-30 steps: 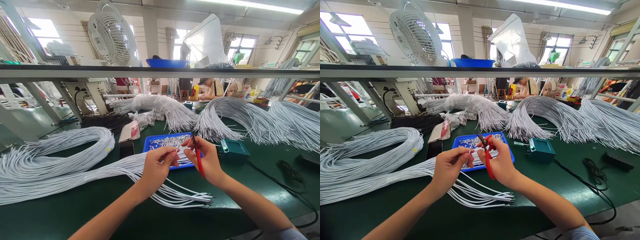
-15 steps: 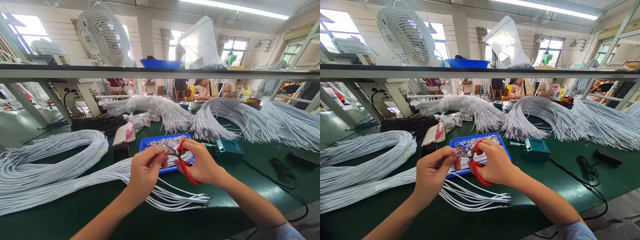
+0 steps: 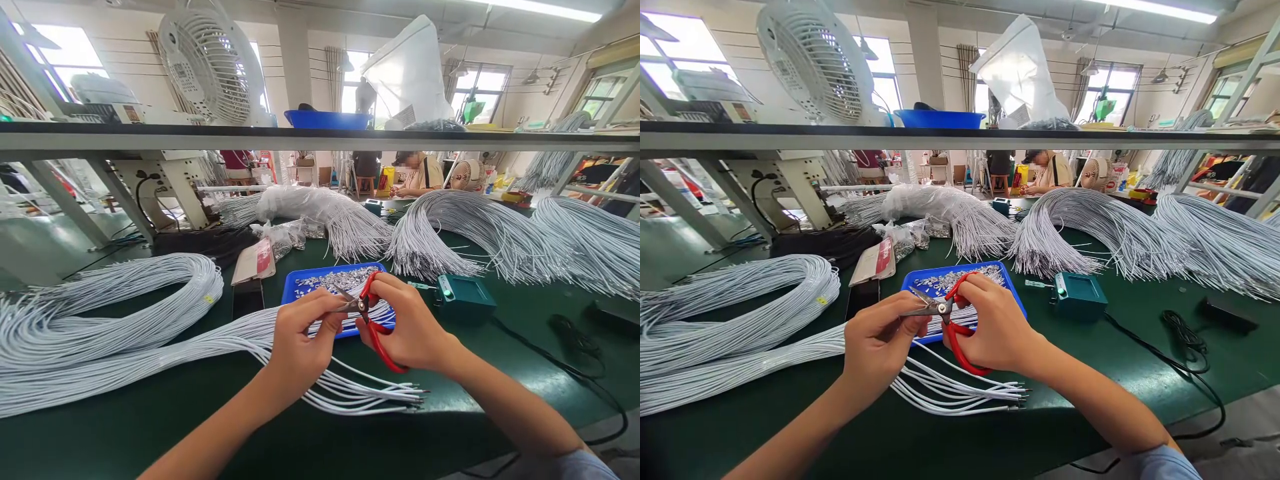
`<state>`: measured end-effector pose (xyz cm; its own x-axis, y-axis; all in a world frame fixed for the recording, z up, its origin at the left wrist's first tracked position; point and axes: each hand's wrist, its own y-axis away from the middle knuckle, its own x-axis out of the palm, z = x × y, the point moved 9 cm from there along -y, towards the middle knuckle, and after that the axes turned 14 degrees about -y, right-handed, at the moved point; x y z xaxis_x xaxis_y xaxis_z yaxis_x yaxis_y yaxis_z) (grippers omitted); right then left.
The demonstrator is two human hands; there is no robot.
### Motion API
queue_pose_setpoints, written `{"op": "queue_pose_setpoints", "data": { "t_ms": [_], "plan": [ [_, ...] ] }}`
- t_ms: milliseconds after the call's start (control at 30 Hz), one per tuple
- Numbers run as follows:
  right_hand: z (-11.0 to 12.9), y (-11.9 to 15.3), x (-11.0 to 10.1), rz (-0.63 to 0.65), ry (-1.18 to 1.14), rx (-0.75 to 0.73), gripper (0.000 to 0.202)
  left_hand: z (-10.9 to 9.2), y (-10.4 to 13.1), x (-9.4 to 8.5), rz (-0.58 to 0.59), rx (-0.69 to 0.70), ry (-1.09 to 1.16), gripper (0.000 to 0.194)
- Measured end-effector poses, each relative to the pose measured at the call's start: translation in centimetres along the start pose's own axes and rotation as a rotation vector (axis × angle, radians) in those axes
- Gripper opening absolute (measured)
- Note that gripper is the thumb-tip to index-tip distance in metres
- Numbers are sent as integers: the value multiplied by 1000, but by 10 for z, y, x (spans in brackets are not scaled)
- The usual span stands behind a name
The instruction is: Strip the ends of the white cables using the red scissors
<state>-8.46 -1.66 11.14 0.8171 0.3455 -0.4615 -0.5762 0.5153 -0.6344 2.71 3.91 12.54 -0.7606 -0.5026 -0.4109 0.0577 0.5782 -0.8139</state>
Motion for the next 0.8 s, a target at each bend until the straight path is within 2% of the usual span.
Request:
{"op": "queue_pose_setpoints", "data": {
  "t_ms": [133,567,700,800],
  "plan": [
    [1,0,-1,7,-2,24,23,-2,1,-2,-27,32,-28,18],
    [3,3,1,34,-68,70,22,-5,-1,2,36,9,34,18],
    [2,3,2,31,-63,94,22,1,0,5,56,-39,102,17],
    [-7,0,-3,12,-6,113,22,16,1,3,31,-139,213,13]
  ]
}}
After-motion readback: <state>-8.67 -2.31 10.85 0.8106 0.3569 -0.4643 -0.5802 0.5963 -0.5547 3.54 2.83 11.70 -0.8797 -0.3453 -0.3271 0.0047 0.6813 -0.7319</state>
